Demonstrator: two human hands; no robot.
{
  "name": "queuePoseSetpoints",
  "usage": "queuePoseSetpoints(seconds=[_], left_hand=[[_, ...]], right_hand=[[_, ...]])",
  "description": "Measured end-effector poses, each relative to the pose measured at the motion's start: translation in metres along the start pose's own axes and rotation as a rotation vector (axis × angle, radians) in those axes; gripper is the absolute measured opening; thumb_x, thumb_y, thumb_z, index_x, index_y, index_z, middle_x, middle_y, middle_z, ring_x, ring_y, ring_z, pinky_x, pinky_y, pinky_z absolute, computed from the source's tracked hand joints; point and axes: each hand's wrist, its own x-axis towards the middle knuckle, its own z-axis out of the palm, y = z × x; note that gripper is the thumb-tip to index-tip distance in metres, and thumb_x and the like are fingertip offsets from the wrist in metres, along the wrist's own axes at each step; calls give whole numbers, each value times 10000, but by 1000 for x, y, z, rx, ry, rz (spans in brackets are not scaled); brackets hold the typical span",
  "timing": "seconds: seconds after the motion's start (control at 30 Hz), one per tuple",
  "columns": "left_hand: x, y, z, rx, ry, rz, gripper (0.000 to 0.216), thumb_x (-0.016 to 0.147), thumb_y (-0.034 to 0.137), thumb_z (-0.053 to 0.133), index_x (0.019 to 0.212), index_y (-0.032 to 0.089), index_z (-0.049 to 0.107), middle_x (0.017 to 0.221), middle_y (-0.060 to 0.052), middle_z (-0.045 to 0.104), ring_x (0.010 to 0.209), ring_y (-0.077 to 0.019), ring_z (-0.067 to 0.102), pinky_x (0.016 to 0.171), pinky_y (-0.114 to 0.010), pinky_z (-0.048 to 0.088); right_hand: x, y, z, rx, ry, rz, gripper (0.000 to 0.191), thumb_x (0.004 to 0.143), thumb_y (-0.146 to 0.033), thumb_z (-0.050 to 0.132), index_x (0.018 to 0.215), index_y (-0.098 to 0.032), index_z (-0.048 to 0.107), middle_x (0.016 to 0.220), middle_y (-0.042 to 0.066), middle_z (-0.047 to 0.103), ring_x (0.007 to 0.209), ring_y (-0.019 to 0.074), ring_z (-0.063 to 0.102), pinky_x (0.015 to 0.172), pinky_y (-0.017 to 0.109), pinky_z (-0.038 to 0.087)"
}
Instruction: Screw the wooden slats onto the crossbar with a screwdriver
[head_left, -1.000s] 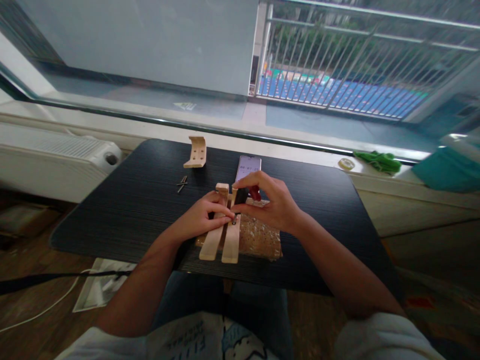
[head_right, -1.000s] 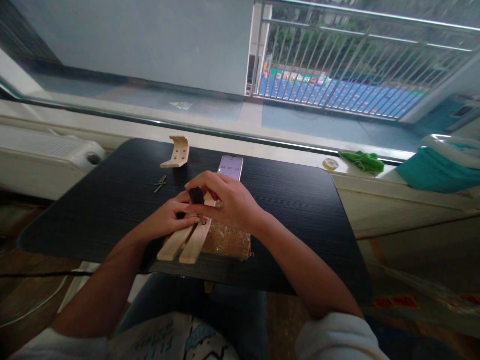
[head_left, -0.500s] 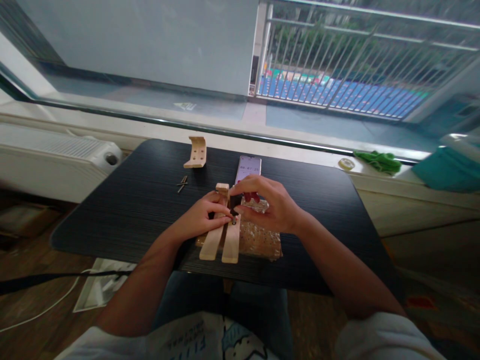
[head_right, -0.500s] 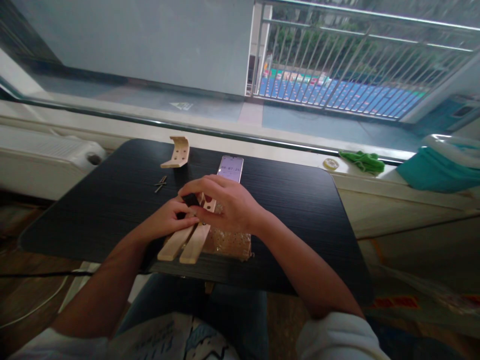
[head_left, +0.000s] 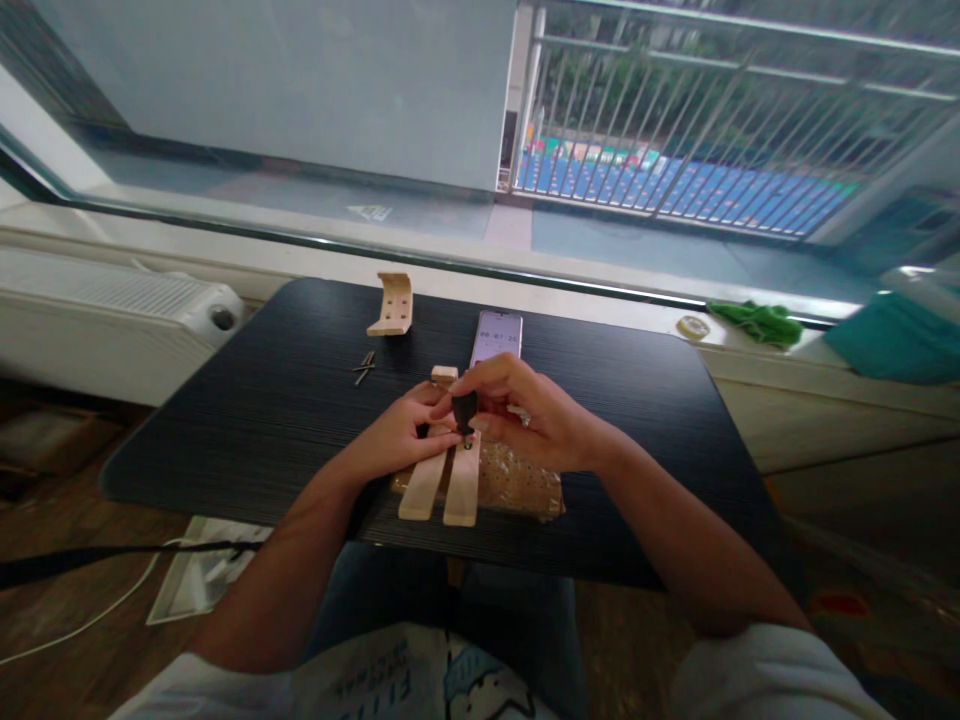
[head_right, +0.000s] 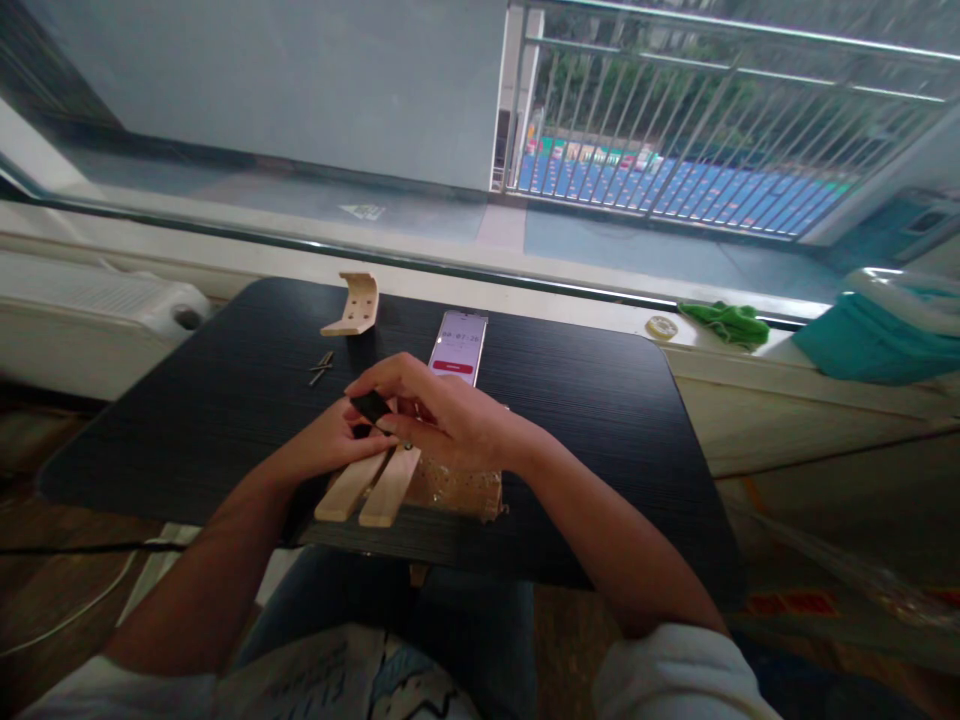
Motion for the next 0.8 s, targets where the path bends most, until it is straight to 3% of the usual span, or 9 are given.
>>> queuePoseSetpoints(seconds=[0.27,0.8], left_hand=[[2,3,0,-1,0,8,240,822,361,610,710,154,657,950,-55,638,1046,-263,549,962,-394,443],[1,2,0,16,24,21,214,828,352,627,785,184,753,948,-68,615,981,-238,554,914,-373,467]], right_hand=[[0,6,0,-2,50,-10,228,884,-147,586,1091,-169,492,725,-74,443,551,18,387,492,148,324],[-8,15,3,-293,264,-54,332,772,-216,748,1038,-183,551,632,-102,466,495,15,420,482,148,340]])
